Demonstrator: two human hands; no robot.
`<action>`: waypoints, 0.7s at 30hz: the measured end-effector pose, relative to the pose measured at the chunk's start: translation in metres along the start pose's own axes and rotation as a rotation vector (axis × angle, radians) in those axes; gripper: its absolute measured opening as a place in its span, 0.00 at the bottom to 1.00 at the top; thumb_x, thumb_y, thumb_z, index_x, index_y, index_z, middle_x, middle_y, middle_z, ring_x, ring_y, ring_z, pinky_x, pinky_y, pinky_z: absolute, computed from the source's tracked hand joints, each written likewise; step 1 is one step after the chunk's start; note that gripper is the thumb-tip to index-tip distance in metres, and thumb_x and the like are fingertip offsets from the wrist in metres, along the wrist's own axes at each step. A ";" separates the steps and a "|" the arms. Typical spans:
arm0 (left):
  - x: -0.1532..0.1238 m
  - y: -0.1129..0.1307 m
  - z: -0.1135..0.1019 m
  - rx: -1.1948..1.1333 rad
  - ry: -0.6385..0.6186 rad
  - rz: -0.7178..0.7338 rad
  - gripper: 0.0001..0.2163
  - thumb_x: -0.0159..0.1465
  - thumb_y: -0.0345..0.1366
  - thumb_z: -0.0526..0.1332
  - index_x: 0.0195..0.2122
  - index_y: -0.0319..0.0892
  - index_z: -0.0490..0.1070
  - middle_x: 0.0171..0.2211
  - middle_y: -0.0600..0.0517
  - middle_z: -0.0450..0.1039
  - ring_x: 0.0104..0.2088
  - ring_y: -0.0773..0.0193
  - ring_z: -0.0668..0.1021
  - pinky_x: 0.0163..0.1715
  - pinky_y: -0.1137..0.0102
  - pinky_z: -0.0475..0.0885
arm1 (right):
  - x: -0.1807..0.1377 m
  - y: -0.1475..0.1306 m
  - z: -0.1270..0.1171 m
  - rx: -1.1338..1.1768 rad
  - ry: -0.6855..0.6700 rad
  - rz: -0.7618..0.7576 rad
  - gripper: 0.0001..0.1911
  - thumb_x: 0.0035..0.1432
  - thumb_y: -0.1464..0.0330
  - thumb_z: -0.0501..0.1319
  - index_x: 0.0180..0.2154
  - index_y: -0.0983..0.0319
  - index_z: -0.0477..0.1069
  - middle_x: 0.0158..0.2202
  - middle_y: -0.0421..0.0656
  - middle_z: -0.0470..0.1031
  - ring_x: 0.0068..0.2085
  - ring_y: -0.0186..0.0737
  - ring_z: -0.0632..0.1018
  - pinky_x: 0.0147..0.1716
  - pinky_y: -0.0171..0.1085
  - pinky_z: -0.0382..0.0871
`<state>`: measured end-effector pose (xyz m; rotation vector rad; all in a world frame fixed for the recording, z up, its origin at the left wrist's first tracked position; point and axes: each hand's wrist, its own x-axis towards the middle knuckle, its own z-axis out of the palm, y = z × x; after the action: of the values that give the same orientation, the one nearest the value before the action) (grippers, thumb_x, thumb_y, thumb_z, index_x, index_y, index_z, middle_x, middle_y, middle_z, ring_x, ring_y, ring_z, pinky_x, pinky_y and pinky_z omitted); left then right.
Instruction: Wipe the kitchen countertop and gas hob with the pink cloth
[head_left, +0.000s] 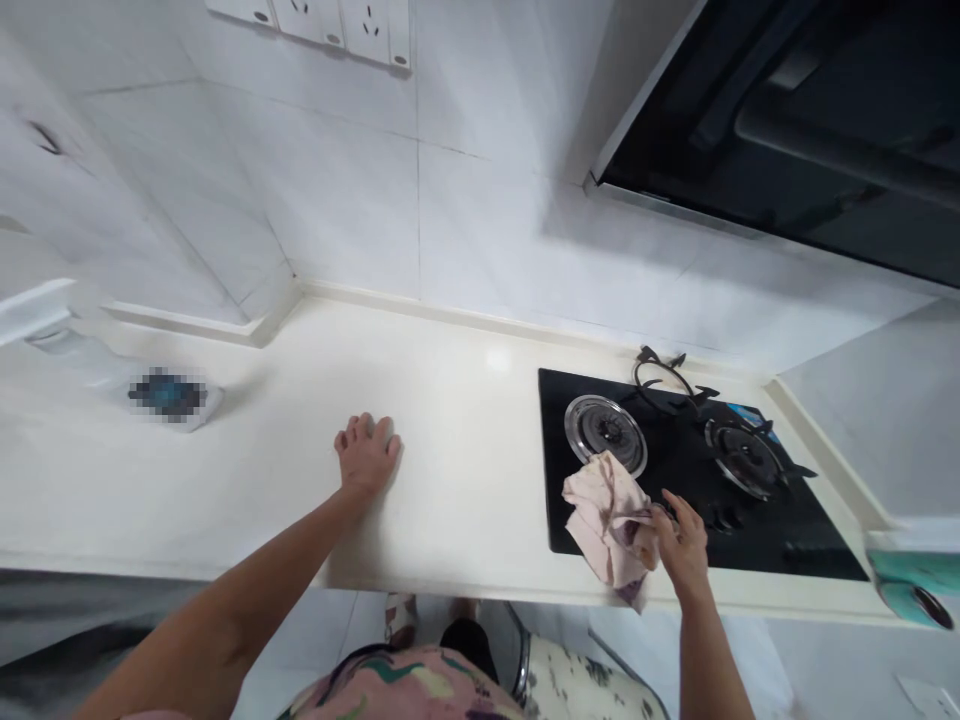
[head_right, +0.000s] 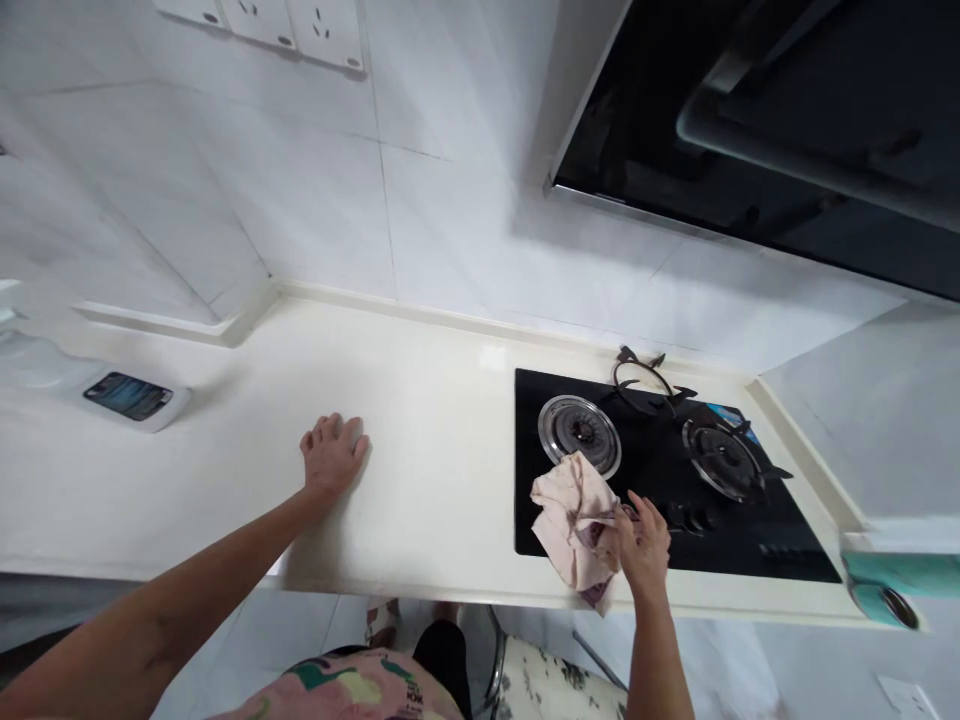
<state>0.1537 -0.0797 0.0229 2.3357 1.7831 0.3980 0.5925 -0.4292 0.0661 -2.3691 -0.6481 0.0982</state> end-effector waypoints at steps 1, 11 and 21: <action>0.000 0.000 0.001 -0.001 -0.002 -0.003 0.22 0.72 0.41 0.53 0.63 0.40 0.71 0.70 0.35 0.57 0.73 0.39 0.54 0.69 0.46 0.48 | 0.001 -0.005 0.012 -0.053 -0.023 -0.021 0.39 0.54 0.42 0.52 0.57 0.60 0.73 0.64 0.56 0.68 0.64 0.60 0.67 0.64 0.61 0.58; -0.003 0.003 -0.001 0.000 -0.013 -0.015 0.22 0.71 0.41 0.53 0.64 0.42 0.70 0.71 0.36 0.59 0.72 0.39 0.55 0.68 0.45 0.48 | -0.099 -0.097 0.113 -0.317 -0.087 -0.281 0.33 0.65 0.53 0.52 0.65 0.61 0.66 0.71 0.61 0.59 0.71 0.69 0.53 0.61 0.78 0.46; -0.015 0.007 -0.013 -0.109 0.011 0.055 0.22 0.71 0.42 0.55 0.63 0.41 0.71 0.70 0.36 0.61 0.71 0.40 0.59 0.68 0.46 0.53 | -0.214 -0.190 0.192 -0.085 -0.263 -0.596 0.29 0.64 0.58 0.57 0.65 0.54 0.66 0.71 0.53 0.61 0.70 0.67 0.59 0.61 0.75 0.52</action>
<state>0.1528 -0.0968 0.0354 2.3155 1.6607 0.5045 0.2798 -0.2938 0.0162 -2.1581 -1.4803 0.1208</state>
